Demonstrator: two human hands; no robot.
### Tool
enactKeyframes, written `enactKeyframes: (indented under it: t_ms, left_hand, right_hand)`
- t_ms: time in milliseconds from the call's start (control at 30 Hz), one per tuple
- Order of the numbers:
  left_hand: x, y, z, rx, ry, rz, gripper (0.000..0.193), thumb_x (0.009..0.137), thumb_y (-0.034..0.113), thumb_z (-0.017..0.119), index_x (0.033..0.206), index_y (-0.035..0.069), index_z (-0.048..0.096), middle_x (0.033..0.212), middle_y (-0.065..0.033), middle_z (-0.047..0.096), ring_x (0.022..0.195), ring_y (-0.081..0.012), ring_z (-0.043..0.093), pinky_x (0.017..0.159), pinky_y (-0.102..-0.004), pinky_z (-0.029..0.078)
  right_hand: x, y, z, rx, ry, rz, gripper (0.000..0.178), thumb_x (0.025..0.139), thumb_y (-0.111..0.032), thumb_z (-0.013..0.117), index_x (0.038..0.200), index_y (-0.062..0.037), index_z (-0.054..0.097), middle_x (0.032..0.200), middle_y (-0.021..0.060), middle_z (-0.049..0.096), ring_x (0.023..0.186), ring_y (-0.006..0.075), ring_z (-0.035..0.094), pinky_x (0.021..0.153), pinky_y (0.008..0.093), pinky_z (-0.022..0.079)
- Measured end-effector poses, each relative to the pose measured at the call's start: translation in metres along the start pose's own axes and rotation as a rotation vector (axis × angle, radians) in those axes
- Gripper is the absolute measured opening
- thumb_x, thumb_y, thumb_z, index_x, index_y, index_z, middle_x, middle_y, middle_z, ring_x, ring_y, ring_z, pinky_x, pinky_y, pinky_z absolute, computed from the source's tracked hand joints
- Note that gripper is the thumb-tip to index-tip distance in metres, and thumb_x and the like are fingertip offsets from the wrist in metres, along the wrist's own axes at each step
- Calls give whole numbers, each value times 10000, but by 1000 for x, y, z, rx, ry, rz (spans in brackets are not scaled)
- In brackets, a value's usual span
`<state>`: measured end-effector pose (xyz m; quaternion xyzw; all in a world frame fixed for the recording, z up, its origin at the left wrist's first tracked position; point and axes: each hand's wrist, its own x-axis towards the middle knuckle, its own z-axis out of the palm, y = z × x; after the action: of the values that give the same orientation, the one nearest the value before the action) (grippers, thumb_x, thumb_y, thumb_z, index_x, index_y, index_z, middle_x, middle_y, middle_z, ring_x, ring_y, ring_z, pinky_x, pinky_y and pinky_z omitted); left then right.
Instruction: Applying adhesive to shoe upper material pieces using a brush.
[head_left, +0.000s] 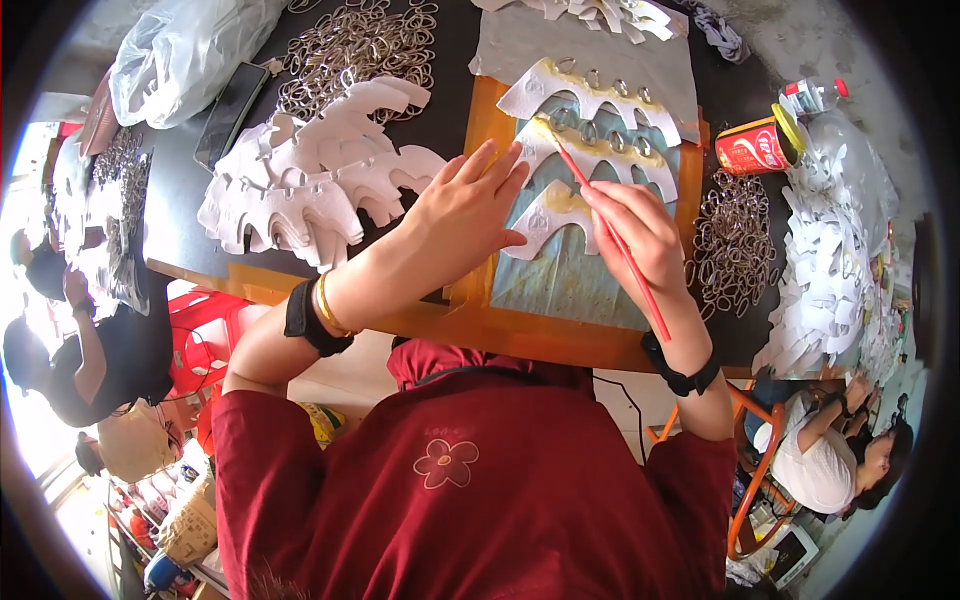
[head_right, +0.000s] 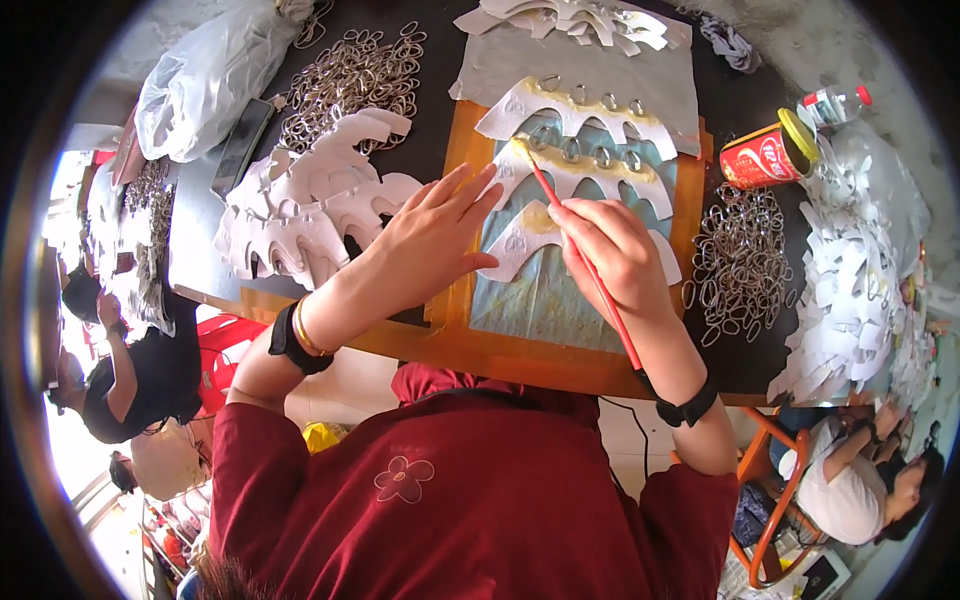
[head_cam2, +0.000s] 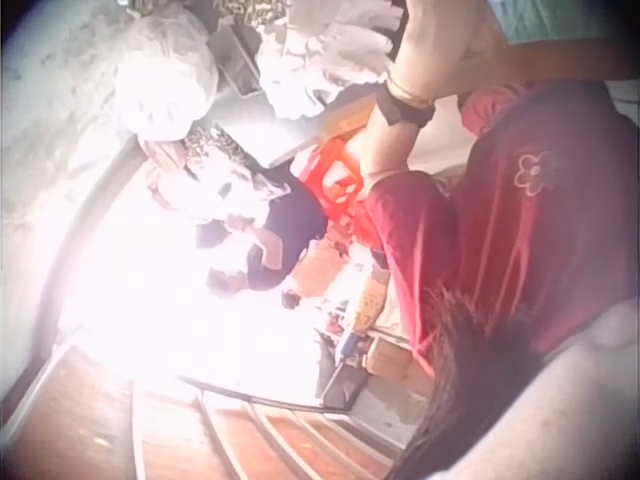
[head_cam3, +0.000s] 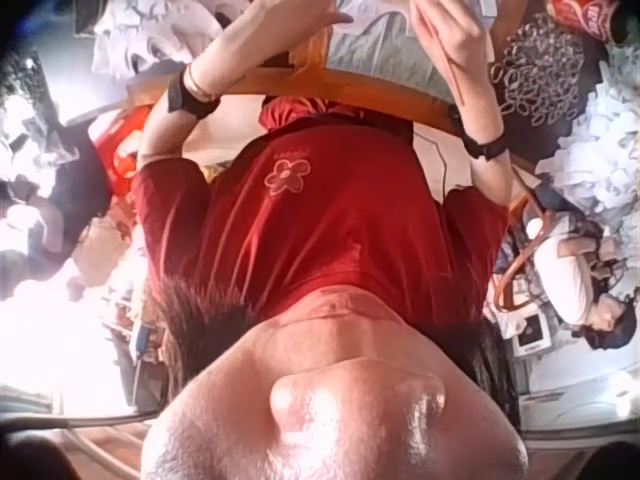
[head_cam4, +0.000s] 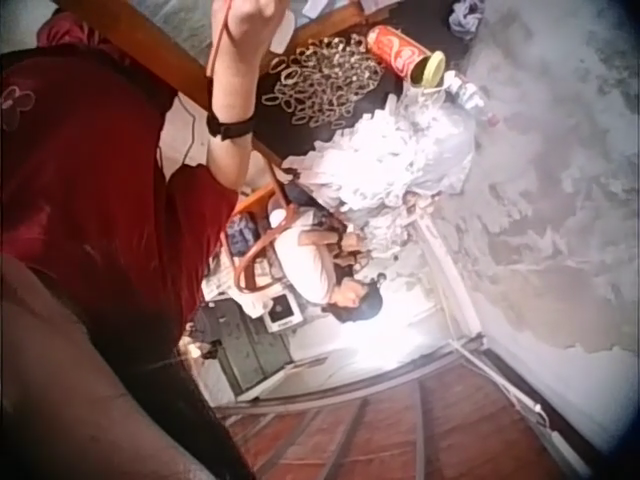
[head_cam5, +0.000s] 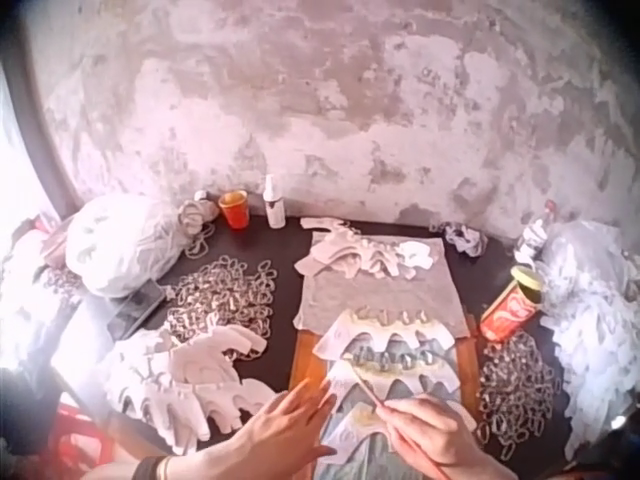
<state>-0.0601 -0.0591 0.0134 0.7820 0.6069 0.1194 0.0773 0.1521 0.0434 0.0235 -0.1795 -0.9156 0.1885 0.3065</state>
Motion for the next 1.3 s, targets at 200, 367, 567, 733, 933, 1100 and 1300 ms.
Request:
enactKeyframes:
  t_ms: [200, 367, 567, 733, 933, 1100, 1300]
  left_hand:
    - [8, -8, 6, -5, -1, 43, 693, 771, 327, 717, 1302, -28, 447, 1391, -164, 425, 1293, -317, 407, 1042, -405, 373]
    - [10, -10, 8, -24, -18, 37, 700, 752, 307, 738, 1298, -26, 452, 1383, -161, 436, 1290, -299, 416, 1040, -395, 377]
    - [7, -4, 8, -9, 10, 21, 705, 748, 304, 741, 1302, -24, 451, 1380, -161, 439, 1287, -296, 420, 1036, -392, 383]
    - [8, -6, 8, -22, 9, 23, 713, 753, 323, 735, 1306, -24, 448, 1384, -162, 434, 1291, -299, 414, 1039, -394, 380]
    - [9, -6, 7, -38, -10, 7, 720, 765, 343, 724, 1313, -24, 437, 1387, -161, 431, 1297, -302, 406, 1040, -399, 378]
    - [9, -5, 9, -53, 1, 5, 722, 770, 349, 720, 1319, -21, 431, 1388, -160, 429, 1301, -302, 402, 1038, -398, 380]
    - [8, -4, 6, -54, -5, -4, 721, 777, 352, 714, 1324, -20, 427, 1395, -153, 423, 1304, -302, 396, 1037, -400, 383]
  right_hand:
    - [-4, 2, -1, -30, -59, -33, 322, 701, 79, 651, 1017, 21, 641, 988, 110, 633, 869, 267, 618, 737, 349, 519]
    - [-10, 3, -3, -168, -176, -83, 315, 674, 39, 668, 988, 13, 648, 1045, 95, 611, 942, 252, 600, 764, 348, 517]
    - [-9, 0, -14, -153, -256, -142, 249, 680, 0, 673, 929, 6, 663, 1042, 89, 613, 940, 238, 603, 755, 339, 523]
    - [-10, 1, -20, -36, -212, -92, 259, 658, 35, 689, 913, -8, 675, 1027, 99, 624, 888, 242, 621, 718, 342, 531]
    - [2, 4, -20, 99, -118, -14, 263, 698, 73, 695, 943, -21, 682, 1024, 110, 643, 859, 248, 639, 714, 340, 532]
    - [4, 5, -15, 28, -129, -27, 219, 746, 61, 687, 948, -25, 689, 1008, 107, 649, 858, 236, 642, 711, 320, 535]
    - [-3, 3, -27, 122, -85, 150, 256, 744, 108, 644, 949, -36, 700, 986, 103, 659, 841, 217, 655, 687, 282, 540]
